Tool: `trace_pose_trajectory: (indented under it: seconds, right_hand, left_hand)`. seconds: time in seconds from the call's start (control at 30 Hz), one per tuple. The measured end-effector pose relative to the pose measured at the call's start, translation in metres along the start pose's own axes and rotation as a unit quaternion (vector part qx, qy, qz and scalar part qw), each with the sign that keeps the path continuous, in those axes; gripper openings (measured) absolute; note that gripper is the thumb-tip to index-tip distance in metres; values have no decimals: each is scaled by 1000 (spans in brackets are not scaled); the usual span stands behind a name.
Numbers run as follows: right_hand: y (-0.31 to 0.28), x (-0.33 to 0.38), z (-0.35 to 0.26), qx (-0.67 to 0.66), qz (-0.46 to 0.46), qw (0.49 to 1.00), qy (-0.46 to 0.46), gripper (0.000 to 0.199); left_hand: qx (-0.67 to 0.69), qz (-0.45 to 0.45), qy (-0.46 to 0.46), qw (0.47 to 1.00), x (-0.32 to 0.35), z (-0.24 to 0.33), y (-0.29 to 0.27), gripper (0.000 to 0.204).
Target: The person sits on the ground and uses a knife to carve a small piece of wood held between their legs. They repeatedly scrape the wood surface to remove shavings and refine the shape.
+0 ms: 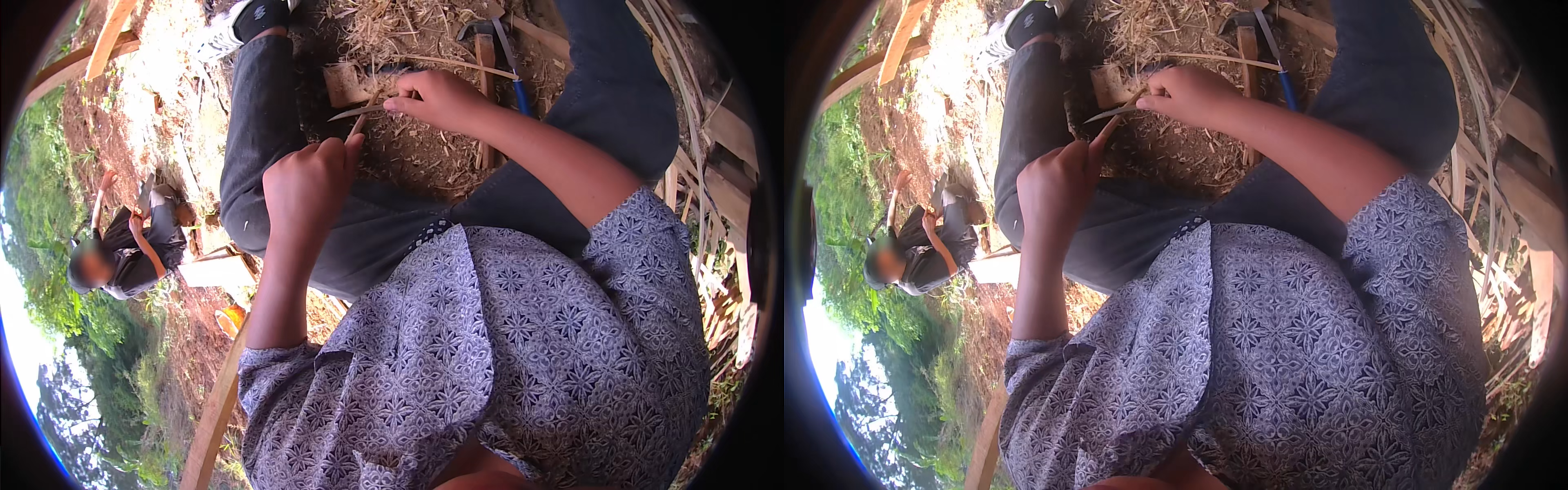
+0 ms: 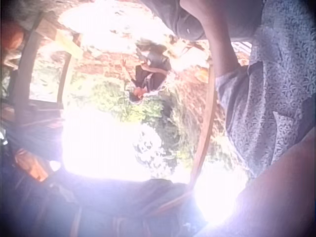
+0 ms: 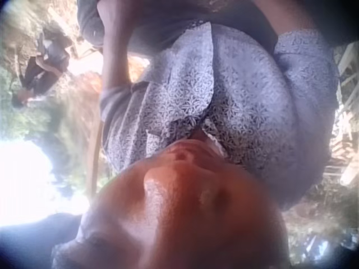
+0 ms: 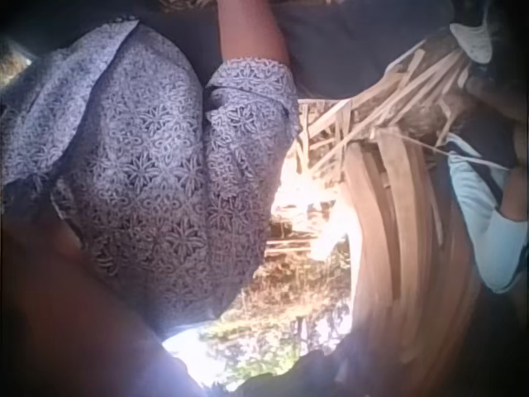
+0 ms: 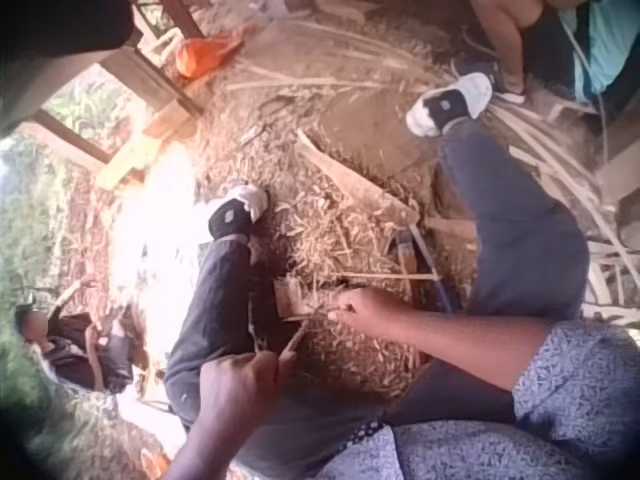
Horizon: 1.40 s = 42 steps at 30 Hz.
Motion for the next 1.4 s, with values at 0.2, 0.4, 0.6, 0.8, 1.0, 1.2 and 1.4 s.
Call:
trace_pose_trajectory:
  seconds: [0.2, 0.4, 0.6, 0.8, 1.0, 1.2, 1.4]
  right_hand:
    - [17, 35, -5, -76, -36, 996, 7, 48]
    - [21, 7, 23, 9, -20, 998, 66, 49]
    - [17, 21, 7, -50, 6, 999, 14, 51]
    - [9, 33, -16, -29, -37, 999, 20, 51]
    - [14, -4, 46, 44, -7, 993, 105, 45]
    - [0, 25, -8, 70, -23, 996, 50, 44]
    - [5, -12, 35, 198, -32, 974, 104, 45]
  left_hand:
    - [40, -40, 22, 998, 17, 13, 5, 47]
    - [28, -47, 59, 997, 5, 22, 5, 45]
    - [23, -38, 69, 997, 7, 22, 2, 46]
    - [17, -36, 63, 997, 7, 19, 2, 47]
    - [17, -43, 61, 997, -5, 20, -1, 45]
    - [72, -46, -21, 996, 7, -2, 0, 47]
    - [136, -37, -113, 984, 32, -28, 12, 48]
Point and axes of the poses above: each hand's wrist, its own x-axis away from the middle knuckle, its own y-axis out of the palm, z = x × y, the point moved 10 cm from there along -x, towards the middle knuckle, and after that the axes turned 12 degrees about y, right-handed, at the moved point
